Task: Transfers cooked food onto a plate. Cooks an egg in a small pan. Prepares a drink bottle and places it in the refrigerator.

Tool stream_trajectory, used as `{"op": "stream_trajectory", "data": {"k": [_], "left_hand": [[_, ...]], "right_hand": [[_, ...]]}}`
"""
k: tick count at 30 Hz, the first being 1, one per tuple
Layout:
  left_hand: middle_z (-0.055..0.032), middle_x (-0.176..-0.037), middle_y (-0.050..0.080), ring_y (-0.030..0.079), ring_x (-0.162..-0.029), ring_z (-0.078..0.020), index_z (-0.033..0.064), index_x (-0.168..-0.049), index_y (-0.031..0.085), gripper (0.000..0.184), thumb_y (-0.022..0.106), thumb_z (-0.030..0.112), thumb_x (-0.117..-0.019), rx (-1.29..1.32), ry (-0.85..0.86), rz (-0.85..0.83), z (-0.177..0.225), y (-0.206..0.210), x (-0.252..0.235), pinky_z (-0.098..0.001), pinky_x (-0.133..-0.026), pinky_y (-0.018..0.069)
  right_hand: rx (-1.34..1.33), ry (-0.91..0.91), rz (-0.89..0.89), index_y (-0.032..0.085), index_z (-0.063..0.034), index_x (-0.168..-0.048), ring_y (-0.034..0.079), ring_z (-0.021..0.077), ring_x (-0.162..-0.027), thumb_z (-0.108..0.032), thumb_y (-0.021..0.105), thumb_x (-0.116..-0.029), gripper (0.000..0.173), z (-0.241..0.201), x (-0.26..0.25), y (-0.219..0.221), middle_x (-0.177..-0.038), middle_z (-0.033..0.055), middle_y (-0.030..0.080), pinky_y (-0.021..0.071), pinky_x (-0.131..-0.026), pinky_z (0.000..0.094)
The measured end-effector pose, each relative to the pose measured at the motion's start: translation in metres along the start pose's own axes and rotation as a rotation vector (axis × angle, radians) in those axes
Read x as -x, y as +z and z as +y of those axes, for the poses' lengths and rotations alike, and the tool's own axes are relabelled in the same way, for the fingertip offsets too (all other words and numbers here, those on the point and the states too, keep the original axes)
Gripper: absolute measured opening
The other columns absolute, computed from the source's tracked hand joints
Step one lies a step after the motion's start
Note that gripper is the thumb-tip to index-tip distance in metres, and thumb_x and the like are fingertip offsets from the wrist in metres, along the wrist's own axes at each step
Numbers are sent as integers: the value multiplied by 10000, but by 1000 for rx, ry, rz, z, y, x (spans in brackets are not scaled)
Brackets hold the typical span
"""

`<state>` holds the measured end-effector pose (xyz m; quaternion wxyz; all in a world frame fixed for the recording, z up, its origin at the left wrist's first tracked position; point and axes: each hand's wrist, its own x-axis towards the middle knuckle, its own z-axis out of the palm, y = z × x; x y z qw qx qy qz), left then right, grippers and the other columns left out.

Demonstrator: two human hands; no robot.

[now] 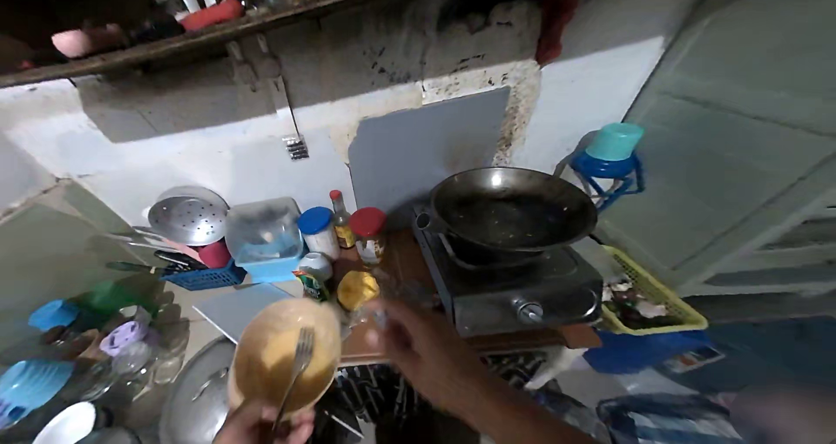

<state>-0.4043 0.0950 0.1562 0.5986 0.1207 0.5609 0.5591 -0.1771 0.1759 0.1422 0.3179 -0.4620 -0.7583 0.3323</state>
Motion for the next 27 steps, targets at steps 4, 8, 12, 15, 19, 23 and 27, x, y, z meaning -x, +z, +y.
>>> {"op": "stream_trajectory", "data": {"k": [4,8,12,15,19,23,27], "left_hand": [[-79,-624,591,610,-491,-135,11,-995,488,106,383,0,-991,-64,75,-89,11,115,-34,-258,-436,534],[-28,-588,497,484,-459,-107,59,-901,532,87,495,64,-981,-309,129,-244,3,207,-72,-252,-434,435],[-75,-853,564,528,-605,-135,151,-1384,438,402,529,72,-1000,-284,145,-343,-14,293,-94,-282,-505,448],[-143,-995,598,578,-675,-197,269,-1541,304,627,523,44,-998,-320,144,-372,-30,345,-115,-336,-525,476],[-149,-1053,603,602,-715,-205,279,-1562,238,669,528,45,-1005,-368,176,-405,-53,393,-140,-358,-573,510],[-180,-1047,589,591,-649,-223,345,-1600,161,682,493,108,-1053,-516,218,-346,-64,426,-153,-356,-521,511],[-244,-1220,610,653,-714,-292,371,-1630,148,785,503,33,-1017,-876,411,-412,-57,439,-169,-439,-583,570]], "right_hand": [[-86,-61,-295,526,-139,-1463,699,220,-868,-542,527,-1028,593,-39,14,-38,-1141,85,718,575,-784,472],[-77,235,-277,549,-94,-1402,676,187,-822,-326,620,-1033,442,-29,-19,-98,-1130,138,669,580,-751,372],[-361,491,-108,547,-64,-1368,644,147,-752,-112,565,-1056,317,19,-35,-156,-1049,117,645,552,-681,290],[-656,592,-16,467,-90,-1420,688,215,-891,-165,555,-1060,378,62,-40,-188,-1169,139,643,589,-758,358],[-821,616,94,445,-68,-1401,650,183,-817,-161,511,-1083,338,93,-46,-196,-1067,121,592,570,-710,322],[-520,674,214,427,-125,-1469,511,112,-616,-220,454,-1111,371,118,-57,-219,-913,79,601,433,-552,261],[211,684,35,397,-82,-1557,655,342,-1130,-82,506,-1042,526,154,-62,-263,-1306,197,641,520,-973,522]]}}
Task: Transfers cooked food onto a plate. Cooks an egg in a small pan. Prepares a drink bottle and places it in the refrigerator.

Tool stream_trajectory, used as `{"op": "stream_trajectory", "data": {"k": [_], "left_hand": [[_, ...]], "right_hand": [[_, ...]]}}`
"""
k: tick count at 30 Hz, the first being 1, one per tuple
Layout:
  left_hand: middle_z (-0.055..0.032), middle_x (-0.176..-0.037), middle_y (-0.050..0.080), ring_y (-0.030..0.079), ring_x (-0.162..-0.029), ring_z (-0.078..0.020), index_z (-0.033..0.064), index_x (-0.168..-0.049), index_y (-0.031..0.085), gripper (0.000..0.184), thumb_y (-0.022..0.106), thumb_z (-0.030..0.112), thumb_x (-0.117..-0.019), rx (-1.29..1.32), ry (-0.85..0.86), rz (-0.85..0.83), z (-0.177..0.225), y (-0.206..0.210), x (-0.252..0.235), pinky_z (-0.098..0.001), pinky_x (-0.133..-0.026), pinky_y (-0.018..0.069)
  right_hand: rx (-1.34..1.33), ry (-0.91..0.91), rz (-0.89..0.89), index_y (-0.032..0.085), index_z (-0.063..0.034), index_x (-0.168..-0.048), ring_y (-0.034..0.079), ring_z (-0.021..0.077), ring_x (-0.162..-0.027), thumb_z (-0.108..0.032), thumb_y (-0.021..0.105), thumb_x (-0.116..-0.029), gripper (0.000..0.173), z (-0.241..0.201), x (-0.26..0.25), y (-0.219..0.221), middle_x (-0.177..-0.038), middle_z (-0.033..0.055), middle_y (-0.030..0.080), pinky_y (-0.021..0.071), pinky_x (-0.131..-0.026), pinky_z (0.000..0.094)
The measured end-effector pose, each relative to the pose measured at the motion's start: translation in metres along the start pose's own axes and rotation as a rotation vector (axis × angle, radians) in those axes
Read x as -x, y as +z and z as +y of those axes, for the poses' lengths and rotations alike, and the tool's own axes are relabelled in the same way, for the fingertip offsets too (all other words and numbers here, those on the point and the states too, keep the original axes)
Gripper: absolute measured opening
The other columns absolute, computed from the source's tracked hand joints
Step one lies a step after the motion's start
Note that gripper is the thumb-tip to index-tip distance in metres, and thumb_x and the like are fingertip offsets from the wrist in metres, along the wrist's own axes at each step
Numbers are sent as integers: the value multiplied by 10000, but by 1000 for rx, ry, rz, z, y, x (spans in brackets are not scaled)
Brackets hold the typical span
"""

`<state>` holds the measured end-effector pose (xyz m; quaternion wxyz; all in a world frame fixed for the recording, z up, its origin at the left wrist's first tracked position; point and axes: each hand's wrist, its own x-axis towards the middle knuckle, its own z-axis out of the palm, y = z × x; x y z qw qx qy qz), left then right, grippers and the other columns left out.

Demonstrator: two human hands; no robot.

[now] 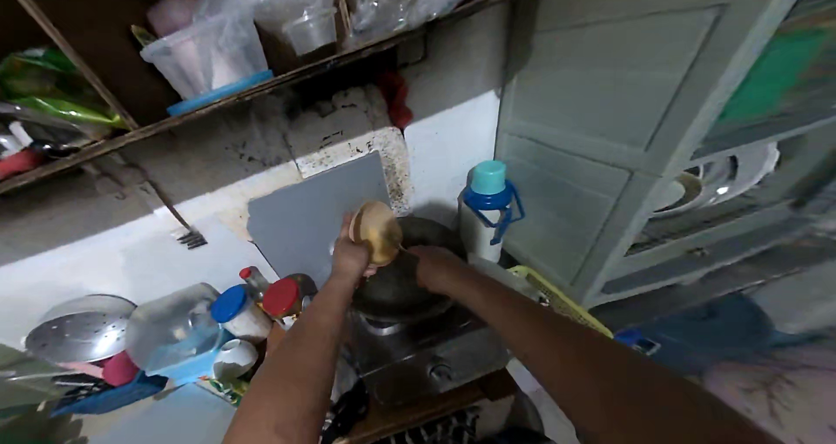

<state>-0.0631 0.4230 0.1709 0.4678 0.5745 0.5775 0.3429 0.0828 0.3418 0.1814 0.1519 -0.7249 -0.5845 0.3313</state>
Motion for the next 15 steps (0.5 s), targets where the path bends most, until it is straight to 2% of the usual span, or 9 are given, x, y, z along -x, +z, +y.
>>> {"op": "stream_trajectory", "data": {"k": [1,2,4,6,8,10,12,15], "left_hand": [[-236,-1194,611,636,-669,-273,365,-1631,158,797,515,24,-1006,-79,32,-17,1,-1,-4,-426,-557,559],[-237,-1215,608,640,-679,-276,370,-1629,166,811,519,10,-994,-137,41,-37,4,-2,-6,-433,-573,563],[-236,-1272,593,655,-726,-288,369,-1625,192,812,529,-2,-987,-238,64,-56,8,-3,-10,-447,-604,569],[-215,-1473,471,673,-931,-332,358,-1617,237,789,548,-1,-988,-385,122,-77,9,-6,-16,-494,-719,586],[-203,-1566,373,634,-1123,-372,346,-1610,274,805,564,-37,-963,-511,216,-76,10,-10,-18,-543,-834,571],[-204,-1628,297,529,-1317,-427,332,-1615,267,810,569,-41,-962,-631,299,-75,12,-14,-18,-609,-989,498],[-214,-1639,274,478,-1373,-441,310,-1612,286,780,560,-41,-971,-686,368,-65,14,-17,-16,-615,-1037,464],[-211,-1647,263,429,-1424,-411,276,-1612,300,746,532,-49,-981,-703,469,-73,20,-24,-14,-580,-1083,436]], "right_hand": [[94,-23,42,449,-102,-1538,609,389,-1243,-82,507,-1040,502,7,-6,-4,-1373,211,612,481,-1036,576],[140,-23,88,465,-139,-1535,591,413,-1272,-93,488,-1050,487,13,-8,-7,-1388,216,604,475,-1035,602],[175,-21,103,445,-181,-1556,581,400,-1292,-112,457,-1068,494,20,-9,-10,-1412,198,593,474,-1039,596],[159,-104,56,494,-165,-1531,547,375,-1345,-104,466,-1063,472,28,-15,-6,-1448,173,582,433,-1097,592],[183,-96,85,493,-217,-1526,600,385,-1271,-141,470,-1064,469,22,-10,-8,-1370,170,631,486,-1023,602],[228,-64,128,444,-259,-1554,642,414,-1177,-188,497,-1066,497,12,0,-13,-1283,195,665,519,-938,614],[277,-69,140,408,-262,-1576,652,438,-1133,-185,494,-1069,519,6,10,-20,-1248,218,669,522,-899,626],[362,-137,203,400,-246,-1579,657,467,-1098,-151,468,-1077,515,6,16,-27,-1238,242,663,526,-872,634]]}}
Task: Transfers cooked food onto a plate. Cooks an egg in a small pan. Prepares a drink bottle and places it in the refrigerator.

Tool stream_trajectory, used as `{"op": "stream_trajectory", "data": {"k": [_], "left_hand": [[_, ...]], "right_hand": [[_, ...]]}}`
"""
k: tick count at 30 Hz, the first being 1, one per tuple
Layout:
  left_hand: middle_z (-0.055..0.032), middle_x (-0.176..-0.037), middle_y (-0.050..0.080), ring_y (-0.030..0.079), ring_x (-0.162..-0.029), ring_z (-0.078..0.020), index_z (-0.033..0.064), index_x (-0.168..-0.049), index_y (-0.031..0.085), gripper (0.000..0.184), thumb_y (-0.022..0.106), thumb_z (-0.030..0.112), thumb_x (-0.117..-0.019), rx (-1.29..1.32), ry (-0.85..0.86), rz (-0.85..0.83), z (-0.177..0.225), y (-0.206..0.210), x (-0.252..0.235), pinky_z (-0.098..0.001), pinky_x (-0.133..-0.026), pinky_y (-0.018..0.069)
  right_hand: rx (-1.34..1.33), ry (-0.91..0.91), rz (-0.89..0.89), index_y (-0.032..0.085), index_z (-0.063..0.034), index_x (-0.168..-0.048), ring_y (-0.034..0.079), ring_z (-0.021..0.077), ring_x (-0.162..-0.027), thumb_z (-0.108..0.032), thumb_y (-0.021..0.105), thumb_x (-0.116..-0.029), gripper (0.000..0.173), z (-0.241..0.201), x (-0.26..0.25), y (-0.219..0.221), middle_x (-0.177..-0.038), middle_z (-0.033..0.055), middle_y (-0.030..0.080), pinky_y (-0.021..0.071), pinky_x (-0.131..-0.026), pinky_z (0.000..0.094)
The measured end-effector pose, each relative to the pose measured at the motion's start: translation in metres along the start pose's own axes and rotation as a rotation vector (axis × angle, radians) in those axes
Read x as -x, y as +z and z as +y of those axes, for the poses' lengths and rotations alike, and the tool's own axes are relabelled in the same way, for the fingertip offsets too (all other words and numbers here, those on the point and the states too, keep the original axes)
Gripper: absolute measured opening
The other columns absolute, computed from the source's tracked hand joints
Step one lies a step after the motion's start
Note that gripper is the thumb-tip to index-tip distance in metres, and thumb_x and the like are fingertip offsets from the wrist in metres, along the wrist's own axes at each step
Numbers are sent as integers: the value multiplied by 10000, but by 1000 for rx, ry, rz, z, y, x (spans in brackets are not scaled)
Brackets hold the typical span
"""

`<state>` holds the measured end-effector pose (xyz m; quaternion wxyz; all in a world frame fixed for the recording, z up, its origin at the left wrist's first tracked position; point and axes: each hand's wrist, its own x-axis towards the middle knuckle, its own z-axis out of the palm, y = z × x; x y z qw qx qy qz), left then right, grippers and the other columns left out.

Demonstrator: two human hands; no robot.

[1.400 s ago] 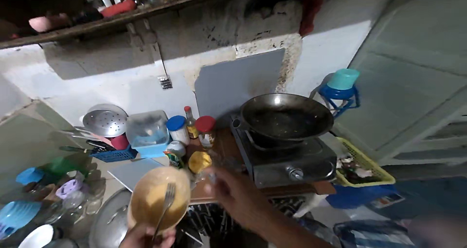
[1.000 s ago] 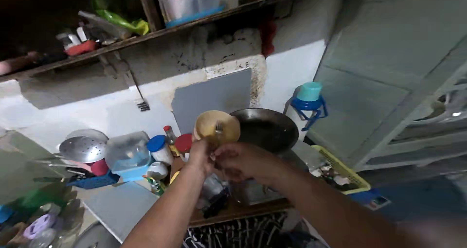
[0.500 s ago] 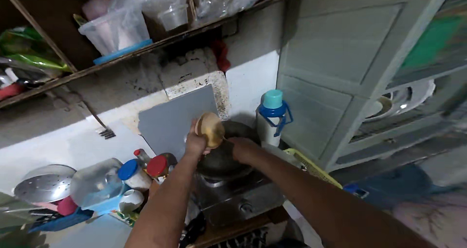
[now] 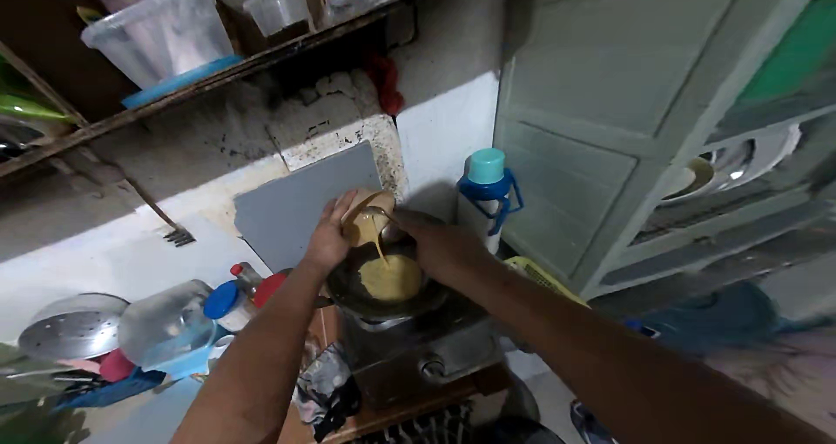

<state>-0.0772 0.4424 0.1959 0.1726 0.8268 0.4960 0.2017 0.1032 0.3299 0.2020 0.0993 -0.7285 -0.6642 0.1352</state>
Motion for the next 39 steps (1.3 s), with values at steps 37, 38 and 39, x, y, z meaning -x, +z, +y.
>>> {"op": "stream_trajectory", "data": {"k": [37,38,39], "left_hand": [[-141,-1604,361,692,-1035,-308,337,-1619,235,749,453,-51,-1017,264,-28,62,20,-65,-2,-504,-776,604],[-139,-1598,375,700,-1026,-307,342,-1617,237,750,457,-50,-1016,245,-26,58,18,-67,-3,-507,-774,610],[-135,-1595,380,703,-1005,-303,348,-1614,241,768,459,-65,-1005,236,-26,57,18,-67,-4,-498,-760,608]], "right_hand": [[-11,-280,458,572,-312,-1479,682,425,-927,-45,496,-1035,523,3,-26,-2,-1087,239,665,544,-731,570],[10,-290,480,570,-316,-1480,684,420,-904,-43,498,-1034,528,2,-24,-5,-1067,232,667,545,-712,561],[20,-300,519,564,-321,-1483,687,409,-864,-30,510,-1024,546,1,-23,-8,-1040,224,665,549,-677,544]]}}
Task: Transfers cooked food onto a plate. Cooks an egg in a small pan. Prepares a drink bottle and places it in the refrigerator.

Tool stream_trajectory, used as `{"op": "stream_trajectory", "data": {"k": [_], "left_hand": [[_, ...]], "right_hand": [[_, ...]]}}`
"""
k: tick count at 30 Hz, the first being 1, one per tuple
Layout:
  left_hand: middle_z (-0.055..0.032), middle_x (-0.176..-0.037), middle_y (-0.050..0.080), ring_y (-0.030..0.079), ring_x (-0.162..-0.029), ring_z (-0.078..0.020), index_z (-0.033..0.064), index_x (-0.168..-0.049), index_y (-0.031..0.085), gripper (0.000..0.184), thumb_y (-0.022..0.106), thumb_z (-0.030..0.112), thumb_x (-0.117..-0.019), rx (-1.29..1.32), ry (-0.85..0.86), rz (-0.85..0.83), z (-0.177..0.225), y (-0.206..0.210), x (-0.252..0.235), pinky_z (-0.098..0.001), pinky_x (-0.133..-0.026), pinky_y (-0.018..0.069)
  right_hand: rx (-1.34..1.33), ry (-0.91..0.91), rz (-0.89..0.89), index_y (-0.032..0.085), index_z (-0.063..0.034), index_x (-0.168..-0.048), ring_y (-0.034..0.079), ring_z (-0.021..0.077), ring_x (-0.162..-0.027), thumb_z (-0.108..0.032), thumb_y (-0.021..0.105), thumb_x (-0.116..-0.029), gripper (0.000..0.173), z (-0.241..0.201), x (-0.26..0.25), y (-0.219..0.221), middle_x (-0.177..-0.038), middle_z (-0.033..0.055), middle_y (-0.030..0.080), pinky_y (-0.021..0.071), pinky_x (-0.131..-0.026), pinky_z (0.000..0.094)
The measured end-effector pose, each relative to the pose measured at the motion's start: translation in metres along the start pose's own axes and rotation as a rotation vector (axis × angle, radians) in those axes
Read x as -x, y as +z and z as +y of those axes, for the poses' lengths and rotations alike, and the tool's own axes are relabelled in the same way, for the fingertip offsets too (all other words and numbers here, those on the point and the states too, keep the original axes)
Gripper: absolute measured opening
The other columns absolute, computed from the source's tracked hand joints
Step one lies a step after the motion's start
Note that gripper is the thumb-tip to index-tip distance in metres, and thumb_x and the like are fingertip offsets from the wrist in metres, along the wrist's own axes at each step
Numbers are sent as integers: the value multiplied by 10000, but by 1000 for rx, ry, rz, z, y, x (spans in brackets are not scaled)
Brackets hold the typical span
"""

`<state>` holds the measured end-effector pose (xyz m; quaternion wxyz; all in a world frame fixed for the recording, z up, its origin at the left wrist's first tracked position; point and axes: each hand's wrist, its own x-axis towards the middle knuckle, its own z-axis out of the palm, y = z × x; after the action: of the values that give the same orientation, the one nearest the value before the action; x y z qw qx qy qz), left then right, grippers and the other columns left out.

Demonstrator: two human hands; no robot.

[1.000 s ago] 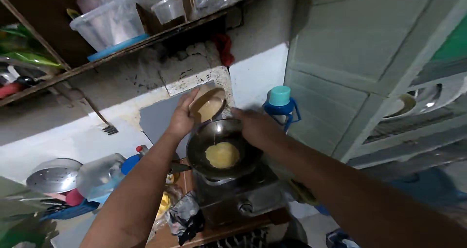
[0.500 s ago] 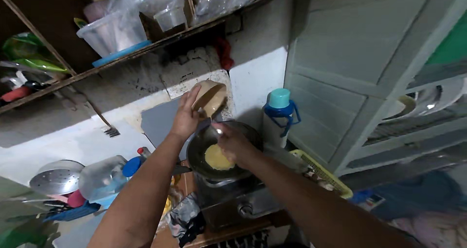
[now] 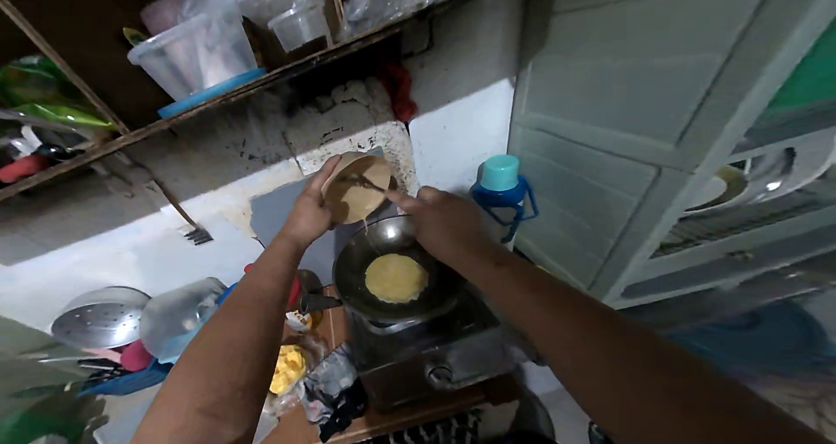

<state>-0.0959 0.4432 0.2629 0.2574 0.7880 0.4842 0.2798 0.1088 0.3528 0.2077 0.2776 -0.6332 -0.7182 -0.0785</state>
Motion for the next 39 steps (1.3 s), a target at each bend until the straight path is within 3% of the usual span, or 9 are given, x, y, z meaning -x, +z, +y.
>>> {"op": "stream_trajectory", "data": {"k": [9,18,20,23,27,30,33,36,39], "left_hand": [[-156,-1585,369,700,-954,-272,327,-1616,248,759,460,-65,-1002,6,30,-7,9,4,-1,-452,-725,606],[-146,-1603,353,705,-995,-294,326,-1617,235,762,464,-66,-1005,113,39,63,5,19,-6,-481,-753,619],[-156,-1590,366,700,-1005,-292,314,-1616,250,761,465,-74,-997,96,64,83,4,23,-7,-476,-759,618],[-175,-1601,337,686,-1049,-305,259,-1605,305,760,490,-101,-961,19,159,113,-1,26,-8,-471,-758,616],[-179,-1602,327,675,-1071,-294,250,-1600,319,768,503,-104,-944,-4,212,142,0,29,-5,-455,-779,610],[-169,-1614,322,672,-1081,-288,238,-1602,320,770,489,-110,-936,6,257,190,2,30,-5,-449,-783,607],[-173,-1604,330,674,-1060,-274,219,-1594,337,736,479,-108,-950,-52,292,193,8,29,-7,-433,-777,604],[-184,-1596,335,655,-1063,-271,212,-1588,354,738,492,-111,-940,-69,309,211,5,27,-9,-415,-764,590],[-199,-1577,348,671,-1012,-281,209,-1593,346,755,504,-121,-932,-74,293,225,5,28,-8,-418,-740,602]], "right_hand": [[-20,133,-254,430,-364,-1566,682,431,-974,-85,438,-1075,565,3,-6,-9,-1224,231,640,540,-785,585],[-431,254,-263,417,-189,-1580,591,441,-1274,-92,347,-1111,484,12,-1,4,-1410,227,600,447,-1059,616],[-438,309,-258,378,-169,-1594,606,451,-1244,-80,352,-1105,498,12,-1,10,-1386,244,605,465,-1033,621],[-489,244,-364,346,-128,-1608,516,394,-1376,-70,355,-1106,505,9,4,17,-1513,213,511,391,-1143,563],[-493,360,-310,305,-159,-1625,583,448,-1274,-65,369,-1100,538,2,8,16,-1422,256,570,456,-1051,607],[-573,343,-357,306,-173,-1626,525,373,-1373,-89,349,-1117,517,-5,9,8,-1521,193,511,396,-1138,547],[-523,409,-301,269,-184,-1635,619,439,-1208,-76,355,-1105,548,-4,7,12,-1352,262,607,481,-1007,595],[-566,332,-373,278,-156,-1633,522,375,-1374,-92,347,-1117,524,-5,5,7,-1522,198,506,397,-1139,544],[-540,403,-293,265,-158,-1636,596,435,-1259,-106,343,-1118,527,-4,7,11,-1412,255,578,458,-1048,589]]}}
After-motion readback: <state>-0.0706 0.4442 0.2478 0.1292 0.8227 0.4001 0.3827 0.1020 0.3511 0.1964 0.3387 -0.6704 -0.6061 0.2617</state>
